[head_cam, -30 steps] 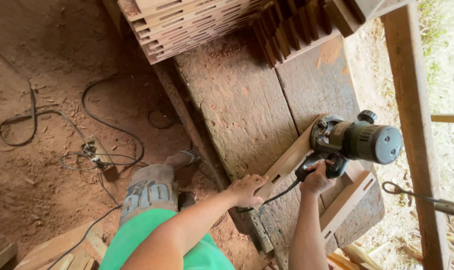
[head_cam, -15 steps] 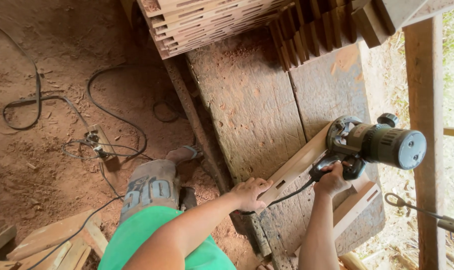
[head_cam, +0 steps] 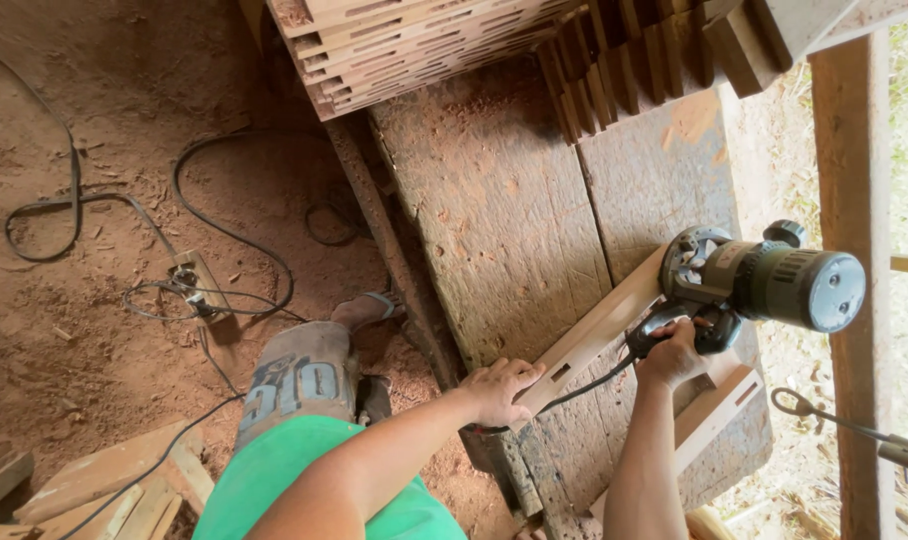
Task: Use an electric wood router to shape the edges of several wooden frames on a workbench.
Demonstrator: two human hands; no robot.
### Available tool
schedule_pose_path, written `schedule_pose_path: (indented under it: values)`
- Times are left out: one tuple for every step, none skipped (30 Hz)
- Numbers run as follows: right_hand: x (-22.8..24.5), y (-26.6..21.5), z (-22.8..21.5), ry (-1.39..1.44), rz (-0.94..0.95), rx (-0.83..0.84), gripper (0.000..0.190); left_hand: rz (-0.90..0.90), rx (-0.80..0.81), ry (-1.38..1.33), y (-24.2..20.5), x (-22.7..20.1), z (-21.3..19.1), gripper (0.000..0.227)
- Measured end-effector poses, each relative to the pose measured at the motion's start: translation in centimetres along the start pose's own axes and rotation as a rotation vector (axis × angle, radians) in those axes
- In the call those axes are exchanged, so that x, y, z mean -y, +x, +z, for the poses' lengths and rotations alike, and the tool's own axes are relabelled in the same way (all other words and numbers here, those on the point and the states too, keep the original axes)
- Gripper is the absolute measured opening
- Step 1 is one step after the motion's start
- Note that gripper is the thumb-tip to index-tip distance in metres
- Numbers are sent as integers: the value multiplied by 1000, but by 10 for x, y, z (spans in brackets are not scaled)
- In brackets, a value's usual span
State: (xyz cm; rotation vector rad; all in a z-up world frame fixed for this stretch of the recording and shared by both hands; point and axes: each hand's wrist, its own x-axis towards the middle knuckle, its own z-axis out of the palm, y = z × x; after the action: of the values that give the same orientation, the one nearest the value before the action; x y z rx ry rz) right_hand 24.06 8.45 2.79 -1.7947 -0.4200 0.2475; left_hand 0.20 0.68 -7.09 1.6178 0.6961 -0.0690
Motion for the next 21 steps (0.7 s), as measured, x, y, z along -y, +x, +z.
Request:
schedule_pose_path:
  values:
    - [-14, 10, -6, 2, -1, -1, 31, 1, 0, 2, -1, -1, -3, 87]
    - [-29, 20, -13, 27, -15, 7, 10, 4, 0, 10, -3, -3, -5, 85]
    - [-44, 30, -20, 52, -30, 15, 19, 6, 0, 17, -4, -4, -8, 84]
    - [-55, 34, -23, 50, -30, 11, 19, 7, 4, 18, -1, -2, -5, 84]
    - [-66, 38, -26, 50, -64, 10, 23, 4, 10, 22, 1, 0, -2, 86]
    - [-76, 43, -28, 54, -102, 9, 26, 4, 13, 28, 5, 2, -1, 87]
    - [-67, 32, -26, 55, -105, 4, 26, 8, 15, 31, 5, 4, 2, 87]
    - [-59, 22, -24, 40, -127, 4, 23, 10, 15, 30, 6, 6, 4, 87]
    - [-50, 11, -21, 25, -149, 4, 20, 13, 15, 29, 7, 7, 5, 86]
    - [-36, -3, -16, 27, -153, -5, 20, 20, 18, 35, 9, 6, 4, 86]
    - [-22, -16, -11, -34, -186, -11, 21, 14, 30, 44, 10, 5, 3, 87]
    - [-7, -30, -6, -95, -219, -21, 21, 10, 43, 54, 12, 4, 2, 87]
    - [-3, -40, -8, -93, -224, -33, 21, 20, 47, 62, 7, -3, -6, 87]
    - [0, -51, -10, -122, -242, -5, 19, -2, 70, 58, 3, -9, -15, 87]
    - [4, -61, -13, -152, -258, 24, 19, -24, 92, 54, -1, -16, -24, 87]
    - [-2, -71, -20, -146, -264, -2, 19, -8, 102, 73, 4, -10, -19, 87]
    - [-8, -81, -28, -179, -270, -10, 19, -16, 95, 77, 9, -4, -14, 92]
    - [-14, -92, -36, -214, -275, -26, 20, -20, 94, 84, 14, 2, -8, 97]
    - [-19, -107, -44, -209, -280, -58, 20, 0, 109, 106, 18, 8, -5, 97]
    - [-24, -121, -50, -211, -245, -64, 21, -6, 142, 132, 24, 13, -3, 100]
    - [-29, -134, -56, -211, -210, -70, 23, -12, 175, 160, 30, 18, -1, 104]
